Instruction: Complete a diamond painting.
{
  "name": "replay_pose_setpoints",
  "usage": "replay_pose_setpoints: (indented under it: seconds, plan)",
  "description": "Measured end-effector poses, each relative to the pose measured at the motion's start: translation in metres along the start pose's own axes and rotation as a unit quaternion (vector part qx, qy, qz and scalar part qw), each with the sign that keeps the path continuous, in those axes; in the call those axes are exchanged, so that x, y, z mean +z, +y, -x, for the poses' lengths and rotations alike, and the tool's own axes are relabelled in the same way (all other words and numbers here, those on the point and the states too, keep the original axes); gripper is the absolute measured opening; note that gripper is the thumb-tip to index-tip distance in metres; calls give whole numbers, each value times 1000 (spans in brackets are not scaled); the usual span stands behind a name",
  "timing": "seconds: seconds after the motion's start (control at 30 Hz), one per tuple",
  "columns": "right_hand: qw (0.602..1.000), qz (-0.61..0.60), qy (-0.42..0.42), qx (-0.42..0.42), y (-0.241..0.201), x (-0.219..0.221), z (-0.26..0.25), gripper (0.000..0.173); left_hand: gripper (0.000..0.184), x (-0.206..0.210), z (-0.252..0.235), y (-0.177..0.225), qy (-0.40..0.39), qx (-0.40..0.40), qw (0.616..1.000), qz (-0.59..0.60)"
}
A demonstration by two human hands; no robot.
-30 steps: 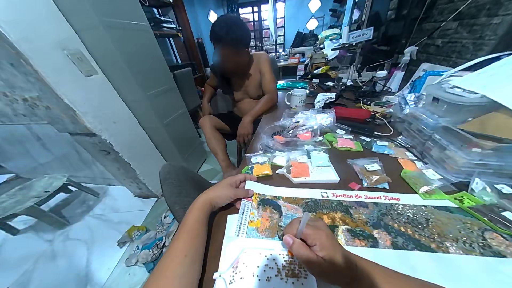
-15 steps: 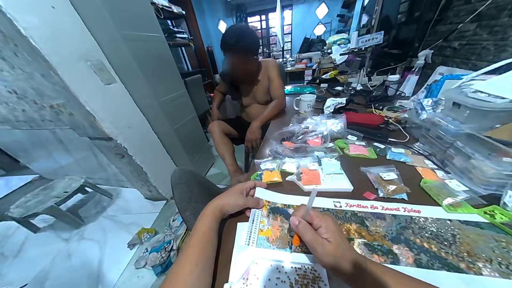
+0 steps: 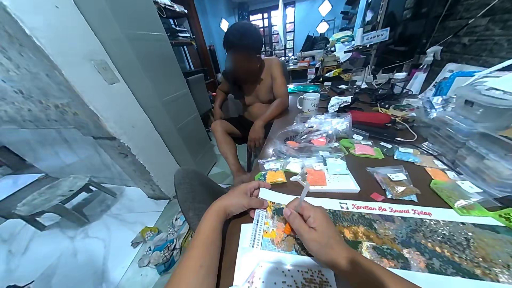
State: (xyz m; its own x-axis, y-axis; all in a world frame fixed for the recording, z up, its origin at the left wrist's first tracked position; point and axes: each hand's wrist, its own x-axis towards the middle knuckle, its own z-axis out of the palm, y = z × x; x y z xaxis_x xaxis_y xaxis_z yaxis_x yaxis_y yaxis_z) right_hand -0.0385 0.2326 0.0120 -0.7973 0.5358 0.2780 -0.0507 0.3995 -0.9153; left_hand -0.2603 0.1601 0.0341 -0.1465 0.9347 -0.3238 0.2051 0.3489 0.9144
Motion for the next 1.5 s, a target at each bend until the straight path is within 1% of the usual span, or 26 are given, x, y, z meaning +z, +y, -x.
replay_pose_setpoints:
  seconds: [0.13,0.47,1.13,1.37,1.5]
  plan:
    - [999,13,2,-29,5,5,1,26,42,1,1,1,8,0,1000,-8]
    - [999,25,-11,-44,9,7,2,27,39,0,1,0,-1,8,1000,-1]
    - [999,37,-21,-22,9,8,1,27,40,0,0,0,-2,7,1000,1]
    - [997,55,-55,4,5,6,0,28,39,1,1,1,1,8,1000,0]
    - [998,53,-42,-12,4,5,0,29,39,0,1,1,-3,10,1000,1]
